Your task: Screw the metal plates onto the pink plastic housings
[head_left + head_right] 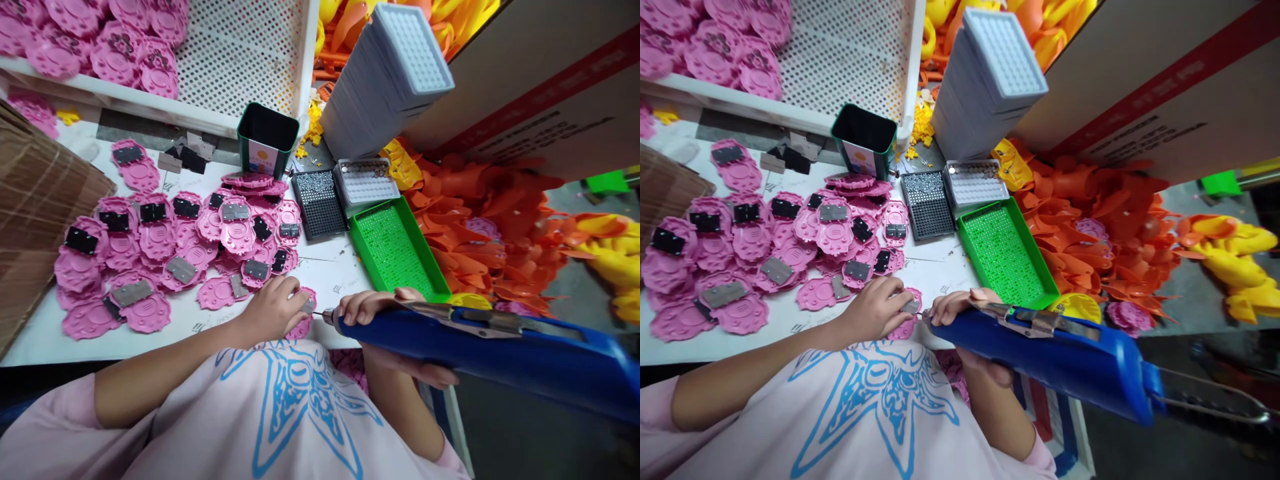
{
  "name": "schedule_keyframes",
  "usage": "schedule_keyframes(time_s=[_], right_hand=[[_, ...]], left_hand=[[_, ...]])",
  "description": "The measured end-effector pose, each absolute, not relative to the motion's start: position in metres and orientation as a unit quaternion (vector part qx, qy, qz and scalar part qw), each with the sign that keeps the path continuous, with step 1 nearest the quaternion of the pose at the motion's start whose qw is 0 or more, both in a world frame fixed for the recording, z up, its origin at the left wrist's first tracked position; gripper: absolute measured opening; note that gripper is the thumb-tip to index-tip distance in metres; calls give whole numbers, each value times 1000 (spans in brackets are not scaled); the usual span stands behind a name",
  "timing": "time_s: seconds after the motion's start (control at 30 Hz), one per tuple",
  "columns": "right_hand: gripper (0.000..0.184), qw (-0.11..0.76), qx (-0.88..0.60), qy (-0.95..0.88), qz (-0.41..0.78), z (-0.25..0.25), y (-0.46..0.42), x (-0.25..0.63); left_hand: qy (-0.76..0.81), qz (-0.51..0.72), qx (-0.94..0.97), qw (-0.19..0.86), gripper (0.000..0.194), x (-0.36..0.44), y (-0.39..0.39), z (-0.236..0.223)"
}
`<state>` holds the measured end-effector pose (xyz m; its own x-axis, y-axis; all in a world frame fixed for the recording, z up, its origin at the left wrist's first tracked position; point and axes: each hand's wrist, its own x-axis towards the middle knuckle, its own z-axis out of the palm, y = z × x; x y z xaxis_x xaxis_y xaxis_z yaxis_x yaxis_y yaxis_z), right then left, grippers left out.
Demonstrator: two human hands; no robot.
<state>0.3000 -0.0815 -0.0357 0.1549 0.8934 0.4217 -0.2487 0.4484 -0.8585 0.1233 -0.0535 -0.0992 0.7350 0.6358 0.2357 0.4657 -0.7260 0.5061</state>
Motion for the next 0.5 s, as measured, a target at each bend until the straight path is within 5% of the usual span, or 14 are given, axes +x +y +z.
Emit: schedule_keyframes(time_s=[0.37, 0.5], right_hand=[[71, 675, -329, -524, 402, -36, -89, 297], [48, 615, -365, -534, 451, -45, -95, 306]], left_hand=[[315, 200, 906, 200, 22, 124, -55, -100], [318, 193, 907, 198, 22, 125, -55, -98]])
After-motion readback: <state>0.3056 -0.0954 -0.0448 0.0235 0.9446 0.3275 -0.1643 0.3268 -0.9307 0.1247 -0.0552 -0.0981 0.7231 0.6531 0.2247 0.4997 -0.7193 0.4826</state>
